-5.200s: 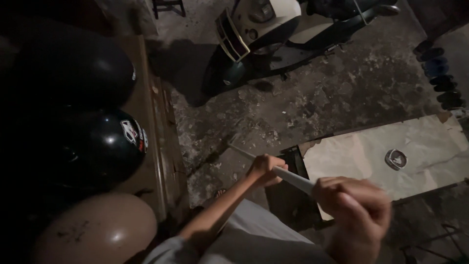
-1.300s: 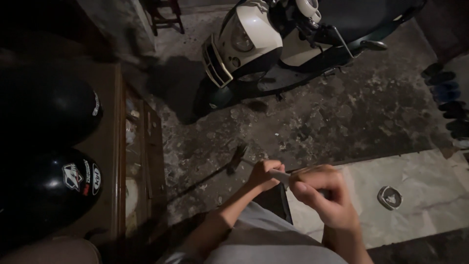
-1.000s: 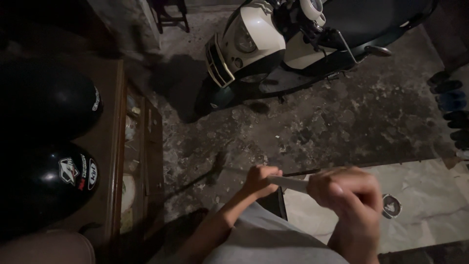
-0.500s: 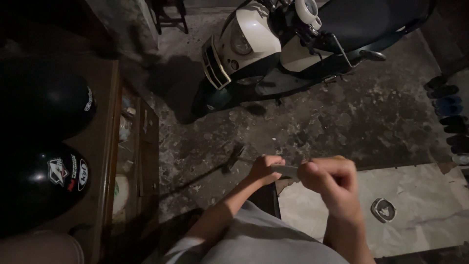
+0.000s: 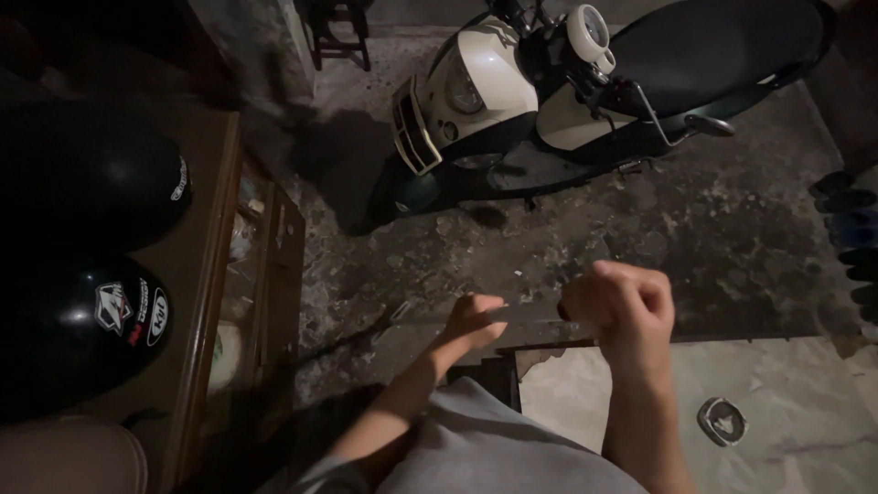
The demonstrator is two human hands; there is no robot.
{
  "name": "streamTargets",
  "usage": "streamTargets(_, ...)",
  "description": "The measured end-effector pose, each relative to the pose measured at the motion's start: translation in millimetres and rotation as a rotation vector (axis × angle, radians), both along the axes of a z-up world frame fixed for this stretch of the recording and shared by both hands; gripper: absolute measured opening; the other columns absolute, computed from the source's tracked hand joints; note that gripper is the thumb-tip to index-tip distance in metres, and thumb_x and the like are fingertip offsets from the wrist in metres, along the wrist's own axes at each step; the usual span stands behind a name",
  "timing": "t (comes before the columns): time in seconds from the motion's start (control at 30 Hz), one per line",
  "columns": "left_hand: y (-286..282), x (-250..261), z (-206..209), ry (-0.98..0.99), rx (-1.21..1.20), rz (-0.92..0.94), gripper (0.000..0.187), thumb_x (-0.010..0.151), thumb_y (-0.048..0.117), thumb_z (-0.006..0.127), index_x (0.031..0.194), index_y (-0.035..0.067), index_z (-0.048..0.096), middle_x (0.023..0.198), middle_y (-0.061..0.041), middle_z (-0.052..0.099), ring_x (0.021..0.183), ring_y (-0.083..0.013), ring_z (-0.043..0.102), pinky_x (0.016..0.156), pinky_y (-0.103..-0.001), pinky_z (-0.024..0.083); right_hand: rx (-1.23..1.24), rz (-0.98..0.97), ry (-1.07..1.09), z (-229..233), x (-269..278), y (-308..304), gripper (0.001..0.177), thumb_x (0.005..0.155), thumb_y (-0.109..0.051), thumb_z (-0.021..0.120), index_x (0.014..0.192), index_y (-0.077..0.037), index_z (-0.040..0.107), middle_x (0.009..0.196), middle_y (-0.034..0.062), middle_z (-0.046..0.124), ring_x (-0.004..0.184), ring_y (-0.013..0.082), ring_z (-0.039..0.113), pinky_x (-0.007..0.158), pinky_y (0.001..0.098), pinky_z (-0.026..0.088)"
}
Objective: Inspecting and manipulating a white pole in a garage area.
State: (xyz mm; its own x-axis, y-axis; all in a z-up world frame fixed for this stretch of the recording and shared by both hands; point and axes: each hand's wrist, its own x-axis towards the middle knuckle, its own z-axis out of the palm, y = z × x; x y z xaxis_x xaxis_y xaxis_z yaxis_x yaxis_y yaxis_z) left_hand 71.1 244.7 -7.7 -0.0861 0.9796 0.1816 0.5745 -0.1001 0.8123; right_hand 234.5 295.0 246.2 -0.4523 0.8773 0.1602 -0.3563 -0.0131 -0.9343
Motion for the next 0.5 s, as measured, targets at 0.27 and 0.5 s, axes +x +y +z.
streamTargets(0.27, 32.3, 29.1, 11.7, -0.234, 0.016, 0.122, 0.012, 0.076, 0.016, 0.068, 0.083, 0.008, 0.072, 0.079, -0.016, 0.072, 0.073, -0.0351, 0.072, 0.064, -0.042, 0.055, 0.133, 0.046, -0.107, 23.8, -11.0, -9.4, 0.042, 0.102, -0.006, 0.053, 0.061, -0.002, 0.043, 0.058, 0.0012, 0.04, 0.052, 0.0123, 0.033, 0.05, 0.0321, 0.026)
streamTargets(0.5, 31.7, -9.8, 39.3, -0.138, 0.185, 0.051, 0.006, 0.077, 0.014, 0.067, 0.08, 0.01, 0.07, 0.073, -0.013, 0.07, 0.068, -0.0311, 0.071, 0.063, -0.04, 0.054, 0.162, 0.106, 0.068, 51.8, -21.2, -4.3, 0.048, 0.105, -0.007, 0.052, 0.06, -0.005, 0.036, 0.057, 0.0007, 0.037, 0.052, 0.0142, 0.032, 0.055, 0.0349, 0.027)
